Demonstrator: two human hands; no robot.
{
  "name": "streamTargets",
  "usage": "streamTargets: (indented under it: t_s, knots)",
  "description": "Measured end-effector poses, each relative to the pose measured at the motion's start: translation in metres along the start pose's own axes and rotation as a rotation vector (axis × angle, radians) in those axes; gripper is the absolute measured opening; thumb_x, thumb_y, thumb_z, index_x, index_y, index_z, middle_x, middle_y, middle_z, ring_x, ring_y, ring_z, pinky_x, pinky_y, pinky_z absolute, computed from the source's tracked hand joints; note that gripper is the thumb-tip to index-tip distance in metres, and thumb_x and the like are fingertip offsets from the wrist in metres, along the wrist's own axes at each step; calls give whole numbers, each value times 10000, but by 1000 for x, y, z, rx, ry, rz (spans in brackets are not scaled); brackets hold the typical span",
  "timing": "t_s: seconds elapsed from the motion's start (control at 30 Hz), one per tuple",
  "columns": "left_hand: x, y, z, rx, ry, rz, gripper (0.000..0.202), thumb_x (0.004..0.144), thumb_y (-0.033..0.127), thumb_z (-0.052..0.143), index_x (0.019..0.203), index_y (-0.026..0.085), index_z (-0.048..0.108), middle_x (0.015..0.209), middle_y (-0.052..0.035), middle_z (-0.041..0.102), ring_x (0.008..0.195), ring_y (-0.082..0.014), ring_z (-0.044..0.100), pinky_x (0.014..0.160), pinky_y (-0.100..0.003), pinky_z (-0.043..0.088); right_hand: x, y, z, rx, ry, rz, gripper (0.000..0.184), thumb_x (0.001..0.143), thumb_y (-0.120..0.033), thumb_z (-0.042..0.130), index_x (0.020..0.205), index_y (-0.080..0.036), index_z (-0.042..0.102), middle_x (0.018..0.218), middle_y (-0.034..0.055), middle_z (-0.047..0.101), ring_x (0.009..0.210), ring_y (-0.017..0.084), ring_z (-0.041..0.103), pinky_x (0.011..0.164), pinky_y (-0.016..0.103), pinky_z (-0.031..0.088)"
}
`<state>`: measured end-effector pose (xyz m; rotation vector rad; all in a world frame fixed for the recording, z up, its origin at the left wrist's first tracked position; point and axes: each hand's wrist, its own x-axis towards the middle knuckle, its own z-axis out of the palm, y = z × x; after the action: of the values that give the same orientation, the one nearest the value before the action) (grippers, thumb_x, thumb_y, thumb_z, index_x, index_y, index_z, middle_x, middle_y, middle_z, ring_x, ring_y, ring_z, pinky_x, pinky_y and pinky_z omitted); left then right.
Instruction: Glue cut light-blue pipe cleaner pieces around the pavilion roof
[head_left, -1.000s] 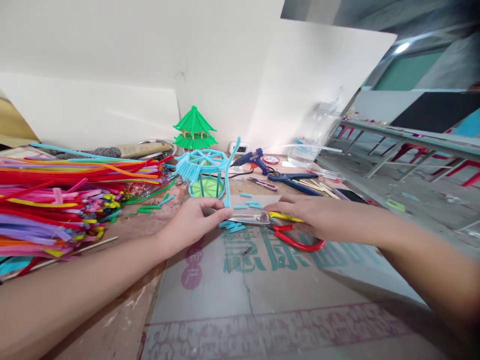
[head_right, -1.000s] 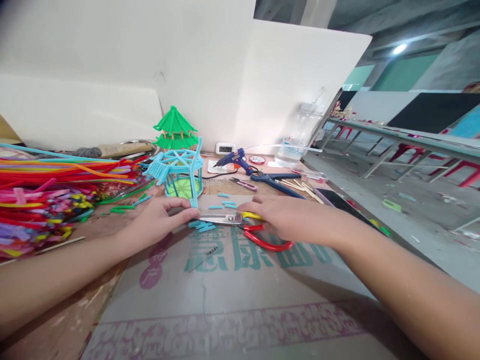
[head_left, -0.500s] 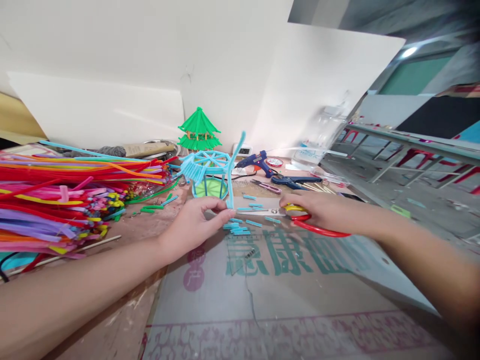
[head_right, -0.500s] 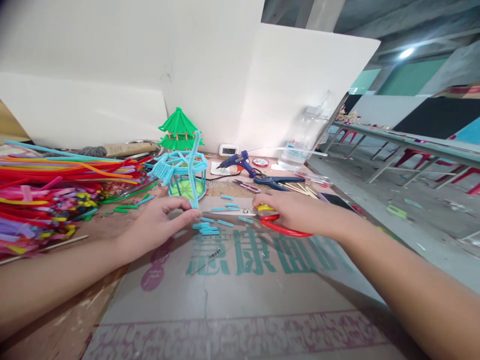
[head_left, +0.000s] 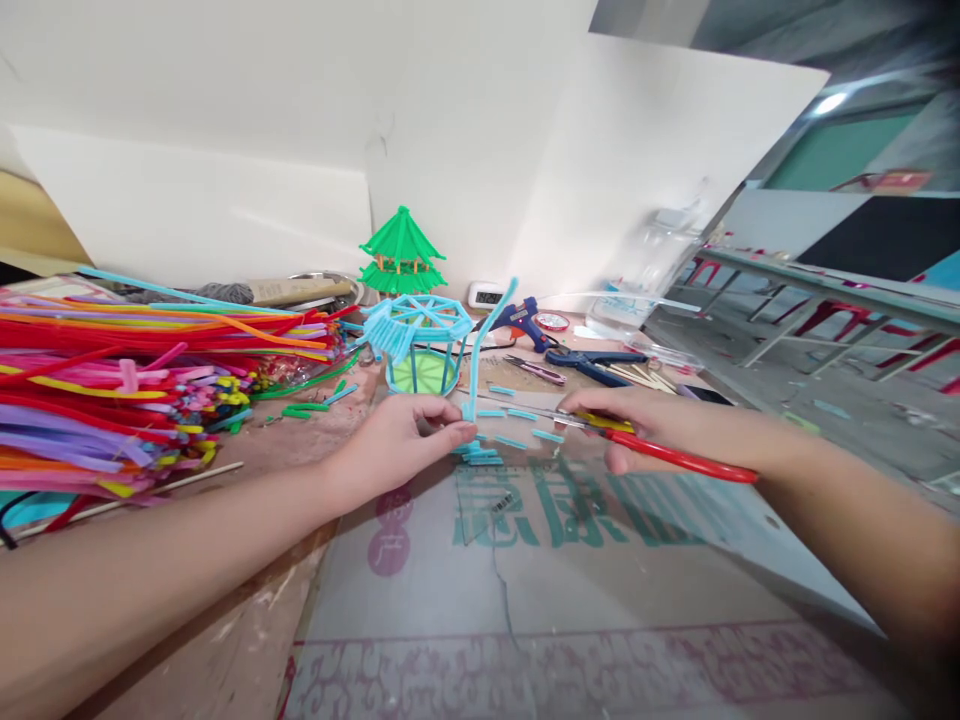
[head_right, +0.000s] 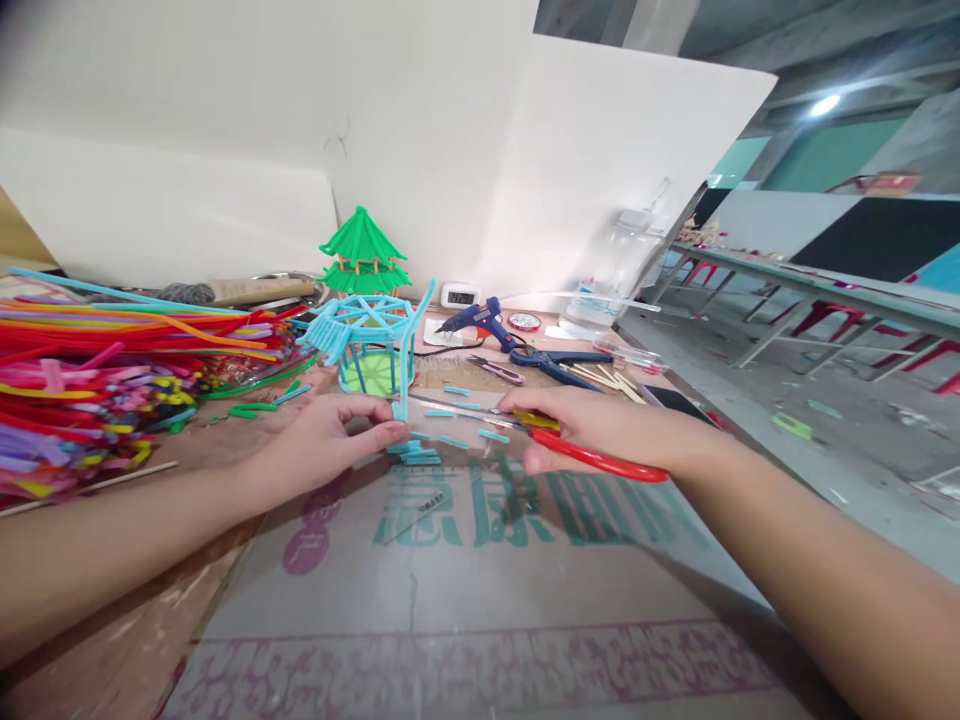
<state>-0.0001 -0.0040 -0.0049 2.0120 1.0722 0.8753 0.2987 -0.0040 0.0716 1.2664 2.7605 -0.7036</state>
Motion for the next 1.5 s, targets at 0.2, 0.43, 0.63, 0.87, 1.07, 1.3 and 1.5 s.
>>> streamTargets:
  t_s: [0.2,0.43,0.63,0.87,1.07,1.3,1.5]
  knots:
    - [1,-3,2,-56,-74,-41,320,819,449,596,774,154,711,736,-15,677,673,-138,580,585,-214,422,5,-10,8,100,2,-13,371,841,-457,604,1121,-214,604,804,1,678,697,184,601,647,283,432]
    - [1,-2,2,-76,-79,-42,275,807,420,621,785,169,731,755,-15,712,694,-145,606,612,-218,442,8,-12,11,124,-25,-19,308,845,-455,598,1036,-213,593,752,-18,658,680,176,593,628,270,409]
    - [1,0,1,-65,-86,-38,284,811,429,615,793,174,740,759,-15,714,693,-146,605,610,-222,438,9,-11,11,98,-23,-61,255,865,-442,579,958,-205,569,703,-23,639,677,183,587,651,275,390]
    - [1,3,0,-61,-101,-46,281,813,415,609,775,164,731,738,-16,702,685,-143,591,602,-220,434,10,-11,11,99,-9,-57,239,849,-437,585,892,-202,573,721,-14,640,694,183,579,666,275,385]
    - [1,2,0,-50,-106,-47,286,814,425,603,778,169,727,758,-24,715,716,-162,614,620,-232,445,11,-9,14,112,26,-5,303,821,-502,578,893,-209,612,771,-3,658,724,206,612,660,288,391]
    - [1,2,0,-81,-112,-27,263,825,397,612,761,169,726,708,2,685,648,-123,580,582,-206,414,10,-11,12,131,-8,-8,222,839,-414,577,922,-211,610,748,-12,698,715,200,633,664,280,393]
    - [2,2,1,-92,-96,-41,280,819,413,619,756,159,718,703,-5,674,647,-128,575,575,-210,414,10,-7,13,207,-64,15,213,865,-405,544,949,-216,596,720,-21,687,677,180,625,645,267,392]
